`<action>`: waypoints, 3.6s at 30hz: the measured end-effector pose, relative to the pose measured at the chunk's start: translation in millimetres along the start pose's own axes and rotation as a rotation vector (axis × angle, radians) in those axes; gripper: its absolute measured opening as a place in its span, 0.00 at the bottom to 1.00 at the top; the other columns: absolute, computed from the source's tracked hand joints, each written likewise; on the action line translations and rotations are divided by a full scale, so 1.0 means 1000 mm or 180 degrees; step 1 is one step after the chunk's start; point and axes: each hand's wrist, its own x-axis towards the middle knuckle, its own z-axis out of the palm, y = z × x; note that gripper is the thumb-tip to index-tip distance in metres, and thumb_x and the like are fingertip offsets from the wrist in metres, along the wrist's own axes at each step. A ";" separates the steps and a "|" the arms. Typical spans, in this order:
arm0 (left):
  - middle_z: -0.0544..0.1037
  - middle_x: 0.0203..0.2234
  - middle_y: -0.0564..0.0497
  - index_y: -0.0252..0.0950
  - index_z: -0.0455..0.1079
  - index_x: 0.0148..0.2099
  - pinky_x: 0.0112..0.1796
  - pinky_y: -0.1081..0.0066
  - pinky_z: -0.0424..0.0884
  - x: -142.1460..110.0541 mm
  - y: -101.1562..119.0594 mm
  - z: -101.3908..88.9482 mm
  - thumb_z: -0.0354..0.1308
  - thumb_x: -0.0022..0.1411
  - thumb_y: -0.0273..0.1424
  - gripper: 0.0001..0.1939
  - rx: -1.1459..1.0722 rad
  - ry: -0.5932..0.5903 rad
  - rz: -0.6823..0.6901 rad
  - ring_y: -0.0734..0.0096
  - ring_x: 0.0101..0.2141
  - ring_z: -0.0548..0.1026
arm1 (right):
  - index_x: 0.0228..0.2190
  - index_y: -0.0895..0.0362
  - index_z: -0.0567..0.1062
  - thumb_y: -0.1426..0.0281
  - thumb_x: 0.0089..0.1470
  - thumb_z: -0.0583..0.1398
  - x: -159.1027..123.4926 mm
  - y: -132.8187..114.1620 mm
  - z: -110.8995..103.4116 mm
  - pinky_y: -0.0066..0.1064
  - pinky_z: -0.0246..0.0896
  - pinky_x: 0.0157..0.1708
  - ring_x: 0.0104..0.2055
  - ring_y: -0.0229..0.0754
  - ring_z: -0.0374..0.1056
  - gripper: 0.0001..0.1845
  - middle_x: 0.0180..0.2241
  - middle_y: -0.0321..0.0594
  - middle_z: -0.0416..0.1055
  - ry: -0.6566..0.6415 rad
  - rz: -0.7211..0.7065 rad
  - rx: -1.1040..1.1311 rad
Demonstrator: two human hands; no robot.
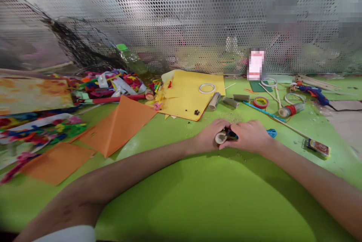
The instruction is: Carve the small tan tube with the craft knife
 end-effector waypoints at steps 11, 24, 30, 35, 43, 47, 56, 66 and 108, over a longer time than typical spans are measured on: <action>0.81 0.31 0.48 0.35 0.71 0.34 0.43 0.64 0.68 -0.004 0.006 -0.003 0.60 0.62 0.40 0.13 0.0550 -0.0082 -0.0075 0.64 0.34 0.76 | 0.39 0.56 0.75 0.43 0.62 0.45 0.002 -0.002 0.009 0.34 0.51 0.27 0.32 0.49 0.74 0.33 0.33 0.48 0.79 -0.0180 -0.0004 -0.0029; 0.80 0.27 0.50 0.35 0.70 0.31 0.37 0.65 0.64 -0.005 0.005 -0.002 0.58 0.63 0.45 0.18 0.0749 0.0100 -0.0189 0.68 0.27 0.72 | 0.38 0.56 0.76 0.43 0.61 0.45 0.005 -0.002 0.008 0.34 0.52 0.27 0.33 0.49 0.74 0.33 0.35 0.47 0.79 -0.0365 0.0106 0.0114; 0.81 0.30 0.48 0.36 0.72 0.34 0.36 0.65 0.63 -0.006 0.007 -0.002 0.58 0.62 0.45 0.17 0.0770 0.0089 -0.0337 0.65 0.30 0.73 | 0.37 0.56 0.76 0.41 0.60 0.44 0.005 -0.002 0.010 0.35 0.51 0.27 0.32 0.50 0.75 0.35 0.33 0.48 0.79 -0.0317 0.0126 0.0088; 0.81 0.32 0.48 0.36 0.74 0.37 0.37 0.64 0.64 -0.006 0.007 -0.001 0.59 0.62 0.44 0.16 0.0726 0.0129 -0.0354 0.64 0.33 0.74 | 0.39 0.56 0.77 0.40 0.60 0.44 0.004 -0.002 0.011 0.36 0.52 0.27 0.31 0.51 0.74 0.36 0.32 0.49 0.79 -0.0313 0.0156 0.0127; 0.81 0.36 0.47 0.35 0.74 0.40 0.38 0.63 0.65 -0.006 0.005 -0.002 0.60 0.61 0.43 0.15 0.0763 0.0116 -0.0219 0.61 0.35 0.76 | 0.36 0.54 0.77 0.41 0.60 0.45 0.004 -0.002 0.009 0.34 0.53 0.27 0.31 0.48 0.74 0.34 0.34 0.48 0.80 -0.0407 0.0243 0.0132; 0.81 0.37 0.45 0.35 0.73 0.42 0.39 0.61 0.67 -0.006 0.005 -0.002 0.62 0.59 0.38 0.13 0.0723 -0.0020 -0.0231 0.60 0.37 0.76 | 0.35 0.54 0.76 0.39 0.58 0.45 0.002 -0.002 0.006 0.34 0.51 0.27 0.31 0.47 0.74 0.35 0.33 0.47 0.80 -0.0407 0.0181 0.0216; 0.79 0.35 0.44 0.33 0.69 0.41 0.35 0.63 0.70 -0.006 0.005 -0.002 0.62 0.56 0.37 0.15 0.0758 -0.0198 -0.0115 0.59 0.34 0.75 | 0.40 0.56 0.74 0.36 0.56 0.44 -0.002 -0.002 -0.001 0.34 0.48 0.27 0.32 0.50 0.73 0.40 0.34 0.49 0.78 -0.0347 -0.0092 0.0225; 0.78 0.30 0.45 0.34 0.70 0.35 0.33 0.66 0.68 -0.006 0.002 0.000 0.62 0.58 0.48 0.20 0.0666 -0.0114 -0.0022 0.63 0.31 0.74 | 0.39 0.57 0.74 0.40 0.60 0.42 -0.001 -0.004 0.006 0.35 0.48 0.27 0.32 0.50 0.73 0.37 0.34 0.49 0.78 -0.0277 -0.0090 0.0089; 0.80 0.38 0.46 0.36 0.73 0.46 0.39 0.63 0.70 -0.007 0.000 -0.002 0.64 0.57 0.38 0.16 0.0685 0.0215 -0.0214 0.61 0.38 0.76 | 0.37 0.55 0.76 0.38 0.59 0.39 0.000 -0.006 0.002 0.36 0.50 0.27 0.33 0.51 0.75 0.40 0.35 0.49 0.79 -0.0464 0.0181 0.0120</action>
